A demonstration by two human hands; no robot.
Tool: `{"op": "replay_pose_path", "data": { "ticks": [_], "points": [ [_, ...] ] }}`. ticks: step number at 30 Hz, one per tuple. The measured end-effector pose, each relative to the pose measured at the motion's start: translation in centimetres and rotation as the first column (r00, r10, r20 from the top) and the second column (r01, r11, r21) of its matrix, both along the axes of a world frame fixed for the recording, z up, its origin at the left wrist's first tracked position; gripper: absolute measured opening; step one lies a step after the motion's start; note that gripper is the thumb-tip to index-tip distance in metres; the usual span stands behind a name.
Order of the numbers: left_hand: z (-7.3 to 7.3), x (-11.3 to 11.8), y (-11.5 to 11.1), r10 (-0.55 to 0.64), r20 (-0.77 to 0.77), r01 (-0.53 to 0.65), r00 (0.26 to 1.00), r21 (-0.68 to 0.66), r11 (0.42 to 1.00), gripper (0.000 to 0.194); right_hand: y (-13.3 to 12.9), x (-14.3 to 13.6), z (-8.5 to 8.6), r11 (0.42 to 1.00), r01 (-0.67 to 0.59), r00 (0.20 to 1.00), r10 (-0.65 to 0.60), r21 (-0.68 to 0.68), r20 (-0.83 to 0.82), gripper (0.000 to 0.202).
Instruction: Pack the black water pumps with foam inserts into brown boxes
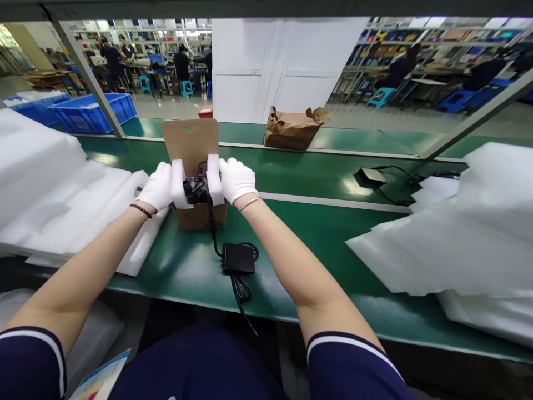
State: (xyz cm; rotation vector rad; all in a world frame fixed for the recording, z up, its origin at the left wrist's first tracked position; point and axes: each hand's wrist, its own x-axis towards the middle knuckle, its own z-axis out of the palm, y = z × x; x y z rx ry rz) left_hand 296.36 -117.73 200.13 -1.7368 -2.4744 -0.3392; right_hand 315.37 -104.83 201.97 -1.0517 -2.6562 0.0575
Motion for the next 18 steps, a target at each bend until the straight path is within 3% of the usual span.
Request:
{"op": "replay_pose_path", "data": {
  "ticks": [2, 5, 8, 10, 12, 14, 15, 16, 17, 18],
  "points": [
    [-0.5, 0.3, -0.3, -0.008, -0.108, 0.013, 0.994, 0.049, 0.999, 0.065, -0.3, -0.3, 0.2, 0.99, -0.138, 0.989, 0.137, 0.012, 0.063, 0.039],
    [-0.1, 1.2, 0.0, -0.16, -0.195, 0.116, 0.968, -0.22, 0.969, 0.049, -0.5, -1.6, -0.2, 0.964, -0.222, 0.902, 0.26, -0.148, 0.344, 0.036],
    [1.4, 2.4, 0.5, -0.19, -0.238, 0.064, 0.952, -0.454, 0.889, 0.036, -0.8, -2.4, -1.3, 0.976, -0.197, 0.878, 0.219, -0.096, 0.426, 0.028],
    [2.6, 3.5, -0.5, -0.153, -0.309, 0.018, 0.939, -0.4, 0.916, 0.039, -1.0, -1.3, -2.3, 0.963, -0.268, 0.917, 0.259, -0.015, 0.303, 0.026],
    [3.5, 5.1, -3.1, -0.127, -0.314, 0.062, 0.941, -0.208, 0.976, 0.042, -1.0, 1.8, -3.8, 0.946, -0.314, 0.948, 0.308, 0.084, 0.079, 0.03],
    [2.8, 7.3, -6.6, -0.173, -0.112, 0.166, 0.979, -0.063, 0.984, 0.041, -1.0, 6.3, -6.2, 0.951, -0.295, 0.952, 0.3, 0.088, -0.057, 0.038],
    [1.6, 8.5, -8.4, -0.211, 0.083, 0.218, 0.974, -0.091, 0.972, 0.039, -1.0, 8.7, -7.7, 0.955, -0.297, 0.955, 0.297, 0.008, -0.008, 0.041],
    [0.0, 9.8, -9.8, -0.231, 0.307, 0.289, 0.923, -0.159, 0.944, 0.037, -1.1, 11.0, -9.3, 0.945, -0.308, 0.941, 0.319, -0.11, 0.11, 0.044],
    [-2.2, 11.1, -10.9, -0.203, 0.537, 0.391, 0.819, -0.262, 0.882, 0.035, -1.2, 13.1, -11.0, 0.937, -0.281, 0.918, 0.326, -0.209, 0.226, 0.05],
    [-4.6, 12.3, -11.7, -0.086, 0.741, 0.497, 0.666, -0.355, 0.792, 0.038, -1.5, 14.7, -12.6, 0.933, -0.243, 0.899, 0.319, -0.265, 0.299, 0.052]
  ]
}}
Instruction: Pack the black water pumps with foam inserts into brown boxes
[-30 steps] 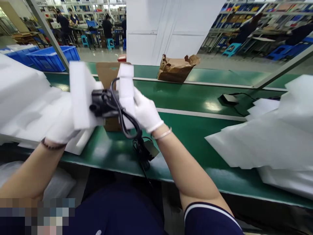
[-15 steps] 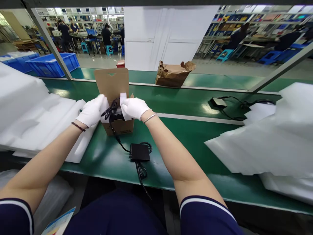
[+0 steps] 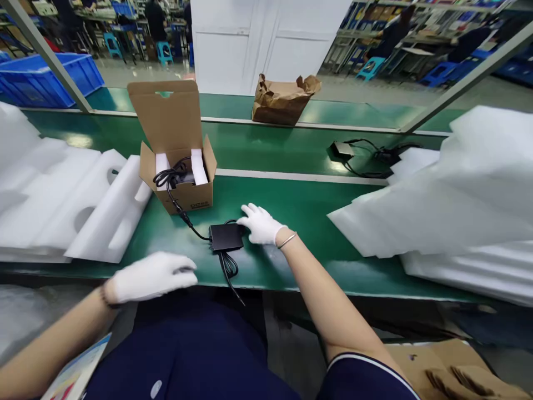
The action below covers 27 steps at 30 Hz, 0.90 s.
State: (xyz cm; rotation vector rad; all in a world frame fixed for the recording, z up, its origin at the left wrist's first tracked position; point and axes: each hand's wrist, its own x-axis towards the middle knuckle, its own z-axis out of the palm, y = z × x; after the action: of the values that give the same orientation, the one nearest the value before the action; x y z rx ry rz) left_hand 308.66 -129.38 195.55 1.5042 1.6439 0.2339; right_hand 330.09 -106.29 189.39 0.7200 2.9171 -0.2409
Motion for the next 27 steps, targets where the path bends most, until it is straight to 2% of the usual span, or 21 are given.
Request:
{"op": "replay_pose_path", "data": {
  "ticks": [1, 2, 3, 4, 5, 6, 8, 11, 12, 13, 14, 15, 17, 18, 20, 22, 24, 25, 27],
  "points": [
    [-2.5, 1.2, -0.3, 0.087, 0.216, -0.046, 0.972, -0.19, 0.981, 0.048, -0.3, 1.2, -1.4, 1.0, 0.026, 0.999, -0.026, -0.004, 0.048, 0.052],
    [-4.8, 2.2, -0.3, 0.284, 0.409, -0.169, 0.867, -0.294, 0.941, 0.06, -0.7, 2.1, -2.5, 0.998, 0.053, 0.998, -0.054, 0.02, 0.045, 0.047],
    [-6.8, 3.1, -0.1, 0.437, 0.562, -0.263, 0.702, -0.366, 0.893, 0.069, -1.2, 2.6, -3.2, 0.997, 0.06, 0.998, -0.061, 0.056, 0.01, 0.039],
    [-8.4, 4.0, 0.2, 0.521, 0.671, -0.333, 0.527, -0.401, 0.853, 0.071, -1.9, 2.9, -3.6, 0.995, 0.041, 0.999, -0.038, 0.092, -0.036, 0.031],
    [-9.5, 4.7, 0.6, 0.552, 0.745, -0.4, 0.376, -0.407, 0.821, 0.07, -2.7, 3.0, -3.7, 0.993, 0.006, 0.997, 0.004, 0.12, -0.082, 0.027],
    [-10.1, 5.3, 0.9, 0.546, 0.792, -0.451, 0.274, -0.396, 0.8, 0.065, -3.8, 3.0, -3.6, 0.99, -0.025, 0.991, 0.042, 0.137, -0.125, 0.028],
    [-10.2, 6.2, 1.1, 0.516, 0.841, -0.548, 0.162, -0.359, 0.756, 0.052, -6.6, 2.7, -2.9, 0.992, -0.021, 0.98, 0.045, 0.122, -0.193, 0.035],
    [-8.7, 6.9, 1.1, 0.485, 0.872, -0.664, -0.07, -0.404, 0.629, 0.039, -11.6, 1.7, -1.2, 0.997, 0.073, 0.975, -0.069, 0.009, -0.21, 0.044],
    [-8.0, 6.9, 1.0, 0.461, 0.877, -0.67, -0.134, -0.423, 0.61, 0.038, -13.3, 1.3, -0.6, 0.999, 0.041, 0.98, -0.046, -0.031, -0.193, 0.044],
    [-7.2, 6.9, 1.0, 0.452, 0.878, -0.661, -0.158, -0.434, 0.613, 0.04, -14.7, 0.9, 0.2, 0.998, -0.026, 0.984, 0.015, -0.06, -0.175, 0.04],
    [-6.5, 6.8, 0.9, 0.457, 0.879, -0.638, -0.138, -0.432, 0.638, 0.046, -15.8, 0.6, 0.9, 0.991, -0.11, 0.982, 0.097, -0.073, -0.16, 0.034],
    [-5.8, 6.6, 0.8, 0.462, 0.884, -0.61, -0.074, -0.407, 0.68, 0.056, -16.7, 0.4, 1.7, 0.978, -0.198, 0.972, 0.187, -0.07, -0.144, 0.028],
    [-4.8, 6.3, 0.6, 0.449, 0.876, -0.606, 0.178, -0.261, 0.751, 0.07, -17.5, 0.4, 3.3, 0.951, -0.309, 0.945, 0.305, -0.013, -0.121, 0.016],
    [-4.4, 6.2, 0.4, 0.436, 0.839, -0.639, 0.326, -0.144, 0.756, 0.071, -17.3, 0.5, 4.0, 0.951, -0.307, 0.941, 0.309, 0.036, -0.137, 0.014],
    [-4.0, 5.9, -0.2, 0.413, 0.702, -0.686, 0.58, 0.149, 0.712, 0.066, -16.4, 1.0, 5.3, 0.968, -0.202, 0.935, 0.236, 0.15, -0.265, 0.012],
    [-3.8, 5.4, -0.9, 0.368, 0.563, -0.632, 0.739, 0.394, 0.667, 0.062, -15.0, 1.3, 6.2, 0.965, -0.001, 0.88, 0.125, 0.261, -0.459, 0.021],
    [-3.5, 4.6, -1.4, 0.205, 0.481, -0.483, 0.852, 0.573, 0.662, 0.053, -13.7, 1.1, 6.8, 0.926, 0.157, 0.807, 0.08, 0.343, -0.586, 0.045],
    [-3.1, 4.0, -1.4, 0.099, 0.436, -0.391, 0.895, 0.655, 0.647, 0.048, -13.1, 0.9, 7.0, 0.904, 0.184, 0.785, 0.101, 0.386, -0.611, 0.05],
    [-2.0, 2.5, -1.0, -0.113, 0.336, -0.202, 0.935, 0.767, 0.609, 0.043, -12.1, 0.3, 7.4, 0.879, 0.156, 0.755, 0.189, 0.451, -0.628, 0.042]
  ]
}}
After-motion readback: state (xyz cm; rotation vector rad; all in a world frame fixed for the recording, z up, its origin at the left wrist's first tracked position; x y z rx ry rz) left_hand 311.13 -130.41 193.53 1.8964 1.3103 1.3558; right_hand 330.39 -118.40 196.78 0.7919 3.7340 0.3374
